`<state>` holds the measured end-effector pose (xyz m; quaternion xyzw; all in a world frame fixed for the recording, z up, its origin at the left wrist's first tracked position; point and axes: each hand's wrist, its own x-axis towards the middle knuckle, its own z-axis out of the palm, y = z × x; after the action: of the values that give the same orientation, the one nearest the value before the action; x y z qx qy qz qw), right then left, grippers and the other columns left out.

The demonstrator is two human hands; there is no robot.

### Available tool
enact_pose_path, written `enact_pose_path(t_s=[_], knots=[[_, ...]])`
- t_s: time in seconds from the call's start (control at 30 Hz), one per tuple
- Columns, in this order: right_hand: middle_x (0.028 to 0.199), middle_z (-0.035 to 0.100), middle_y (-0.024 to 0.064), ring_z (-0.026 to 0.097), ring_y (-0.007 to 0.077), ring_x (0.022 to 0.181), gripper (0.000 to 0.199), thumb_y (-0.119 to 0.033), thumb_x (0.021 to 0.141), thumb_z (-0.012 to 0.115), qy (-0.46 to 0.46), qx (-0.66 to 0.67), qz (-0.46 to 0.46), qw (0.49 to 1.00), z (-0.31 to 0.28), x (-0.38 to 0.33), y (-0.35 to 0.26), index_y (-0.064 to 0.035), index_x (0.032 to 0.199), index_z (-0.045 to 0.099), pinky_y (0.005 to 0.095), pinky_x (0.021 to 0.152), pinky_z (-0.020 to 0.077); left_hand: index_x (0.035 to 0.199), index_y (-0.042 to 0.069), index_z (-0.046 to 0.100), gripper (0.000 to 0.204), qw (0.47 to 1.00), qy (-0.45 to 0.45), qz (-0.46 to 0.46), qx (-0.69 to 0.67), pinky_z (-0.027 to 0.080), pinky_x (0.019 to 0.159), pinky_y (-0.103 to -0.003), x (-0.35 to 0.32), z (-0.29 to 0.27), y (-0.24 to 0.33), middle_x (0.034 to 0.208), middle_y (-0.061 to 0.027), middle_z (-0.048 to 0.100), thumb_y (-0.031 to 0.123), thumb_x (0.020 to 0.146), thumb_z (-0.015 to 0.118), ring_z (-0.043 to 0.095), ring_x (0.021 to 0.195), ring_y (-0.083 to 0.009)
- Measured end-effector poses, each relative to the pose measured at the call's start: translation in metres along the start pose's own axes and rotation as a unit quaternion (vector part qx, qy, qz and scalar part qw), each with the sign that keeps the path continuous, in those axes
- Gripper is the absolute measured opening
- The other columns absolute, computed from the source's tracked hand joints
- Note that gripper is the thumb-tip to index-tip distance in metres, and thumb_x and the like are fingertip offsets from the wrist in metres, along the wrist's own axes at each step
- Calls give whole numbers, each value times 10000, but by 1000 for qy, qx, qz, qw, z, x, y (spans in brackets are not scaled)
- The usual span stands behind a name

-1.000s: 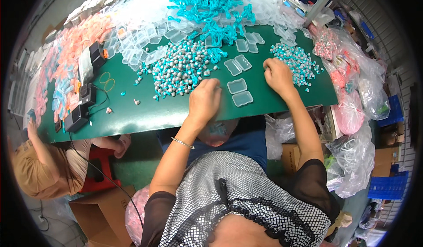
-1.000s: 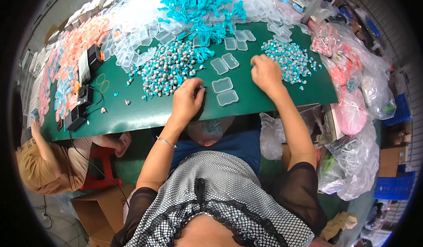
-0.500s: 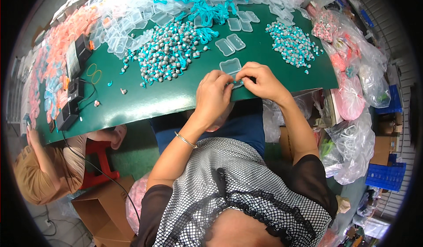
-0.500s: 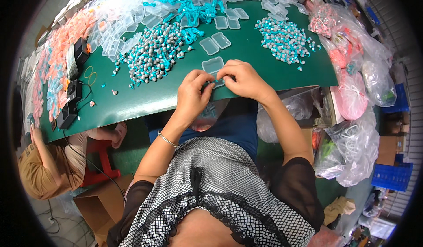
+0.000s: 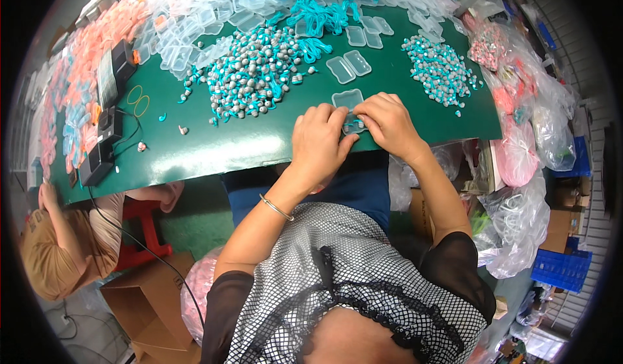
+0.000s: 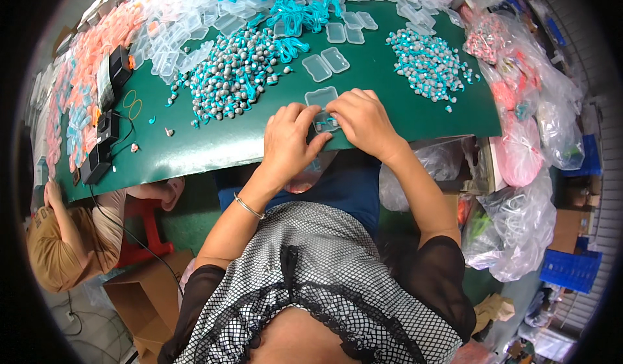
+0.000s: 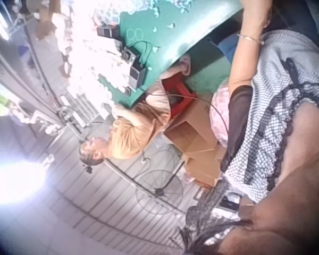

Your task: Placing small blue and silver beads into clear plastic storage boxes.

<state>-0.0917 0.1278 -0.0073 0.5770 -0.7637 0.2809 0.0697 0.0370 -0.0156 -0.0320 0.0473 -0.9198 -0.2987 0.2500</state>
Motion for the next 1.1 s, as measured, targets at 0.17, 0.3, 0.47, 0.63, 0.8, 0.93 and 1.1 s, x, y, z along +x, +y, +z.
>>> enact_pose_path(t_s=[0.17,0.3,0.47,0.63,0.8,0.93,1.1], knots=[[882,664,101,625,287,834,93,-47,847,632,61,-25,18,998,-7,45,27,-49,929,674,376,727,468,1122,59,615,463,1000,3,10,-4,434,752,-402,0,-3,0,978,-91,580,234,729,785,564,904,-282],[892,684,68,643,274,890,134,-165,825,682,52,-53,67,995,25,101,68,-102,940,706,416,766,455,1124,57,613,469,1000,-4,3,-2,440,767,-404,-1,-4,0,981,-96,580,235,726,788,566,910,-286],[871,694,60,667,256,853,204,-202,777,714,-57,-142,134,979,45,130,73,-111,959,727,414,744,495,1124,71,616,482,1000,3,3,-30,457,781,-420,-2,-2,-3,986,-94,589,233,711,803,574,920,-307],[893,692,67,666,235,859,174,-170,794,680,54,-58,163,983,18,100,67,-112,954,716,393,778,479,1114,75,624,483,999,4,-16,-33,455,789,-422,-4,-7,-9,981,-93,593,225,696,813,578,926,-308],[866,661,85,638,212,782,188,-41,749,715,21,152,81,985,-12,32,28,-32,930,664,329,688,504,1091,66,637,501,998,-1,-41,-50,449,804,-417,-2,-9,-10,967,-86,602,214,657,838,585,936,-297],[836,662,53,631,231,825,163,-23,723,727,-28,94,25,995,-17,12,6,-57,873,673,360,855,435,1081,74,647,505,997,-2,-60,-57,452,801,-415,0,-8,-9,937,-79,618,200,637,853,596,932,-295],[864,652,41,611,236,850,166,-33,725,725,-15,23,-56,998,-7,9,5,-79,879,681,374,866,409,1060,74,643,491,997,1,-58,-54,450,799,-411,0,-7,-8,919,-76,619,190,632,854,597,922,-294]])
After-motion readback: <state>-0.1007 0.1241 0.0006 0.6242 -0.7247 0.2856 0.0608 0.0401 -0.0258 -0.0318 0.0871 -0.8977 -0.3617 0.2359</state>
